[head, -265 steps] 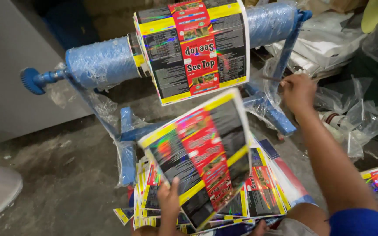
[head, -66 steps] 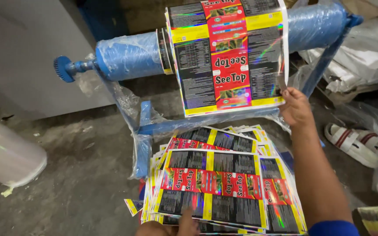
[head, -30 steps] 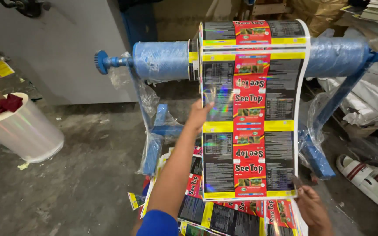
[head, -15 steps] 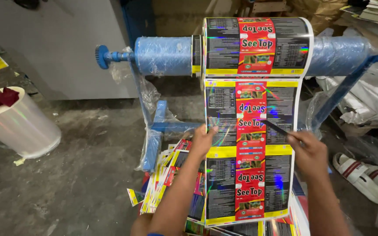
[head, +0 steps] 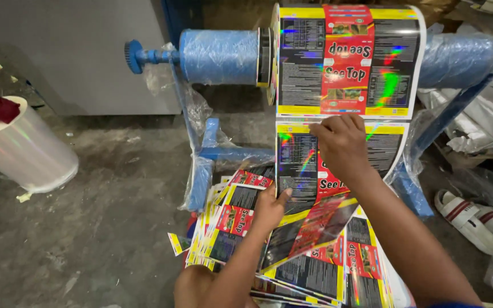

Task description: Manually separating printed labels from a roll using a small cutter.

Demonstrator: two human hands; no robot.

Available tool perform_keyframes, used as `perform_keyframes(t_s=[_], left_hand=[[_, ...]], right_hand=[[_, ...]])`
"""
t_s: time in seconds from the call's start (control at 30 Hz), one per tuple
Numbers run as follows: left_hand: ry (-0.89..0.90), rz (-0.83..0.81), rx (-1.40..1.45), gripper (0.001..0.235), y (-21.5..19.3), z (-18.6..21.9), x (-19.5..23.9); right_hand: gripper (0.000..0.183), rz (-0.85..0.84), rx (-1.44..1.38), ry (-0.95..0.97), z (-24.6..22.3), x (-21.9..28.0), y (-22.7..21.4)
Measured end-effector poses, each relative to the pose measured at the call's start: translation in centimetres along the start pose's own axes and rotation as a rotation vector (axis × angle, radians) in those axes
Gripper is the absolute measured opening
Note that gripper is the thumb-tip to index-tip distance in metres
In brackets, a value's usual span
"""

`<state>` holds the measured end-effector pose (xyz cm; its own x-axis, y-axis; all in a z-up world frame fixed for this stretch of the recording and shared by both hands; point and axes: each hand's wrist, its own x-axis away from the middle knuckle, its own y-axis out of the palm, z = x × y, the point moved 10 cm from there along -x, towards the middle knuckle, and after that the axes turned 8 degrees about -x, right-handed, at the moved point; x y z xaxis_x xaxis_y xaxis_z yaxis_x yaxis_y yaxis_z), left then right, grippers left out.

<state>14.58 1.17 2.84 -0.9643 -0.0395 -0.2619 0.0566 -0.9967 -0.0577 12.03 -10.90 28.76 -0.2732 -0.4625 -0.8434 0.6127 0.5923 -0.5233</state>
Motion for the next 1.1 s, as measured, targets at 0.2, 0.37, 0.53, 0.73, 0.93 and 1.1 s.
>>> perform_keyframes(t_s=[0.2, 0.37, 0.53, 0.73, 0.93, 1.1], left_hand=[[-0.055, 0.038, -0.119, 0.025, -0.3, 0.1, 1.6], [0.054, 0.017, -0.018, 0.025, -0.1, 0.8, 2.3], [0.064, 0.062, -0.165, 0.023, -0.7, 1.6, 2.6], [0.036, 0.053, -0.123, 0.023, -0.5, 1.1, 3.0], [0.003, 0.035, -0.077, 0.024, -0.3, 1.2, 2.9], [0.024, 0.029, -0.034, 0.024, -0.3, 1.7, 3.0]], right_hand=[[0.011, -0.09, 0.048, -0.072, -1.0, -0.3, 1.7], [0.016, -0.166, 0.092, -0.092, -0.7, 0.4, 2.8], [0.022, -0.275, 0.181, -0.154, -0.5, 0.6, 3.0], [0.022, -0.287, 0.186, -0.163, -1.1, 0.7, 2.2], [0.02, -0.281, 0.175, -0.182, -1.7, -0.1, 1.9], [0.021, -0.268, 0.192, -0.168, -1.1, 0.4, 2.2]])
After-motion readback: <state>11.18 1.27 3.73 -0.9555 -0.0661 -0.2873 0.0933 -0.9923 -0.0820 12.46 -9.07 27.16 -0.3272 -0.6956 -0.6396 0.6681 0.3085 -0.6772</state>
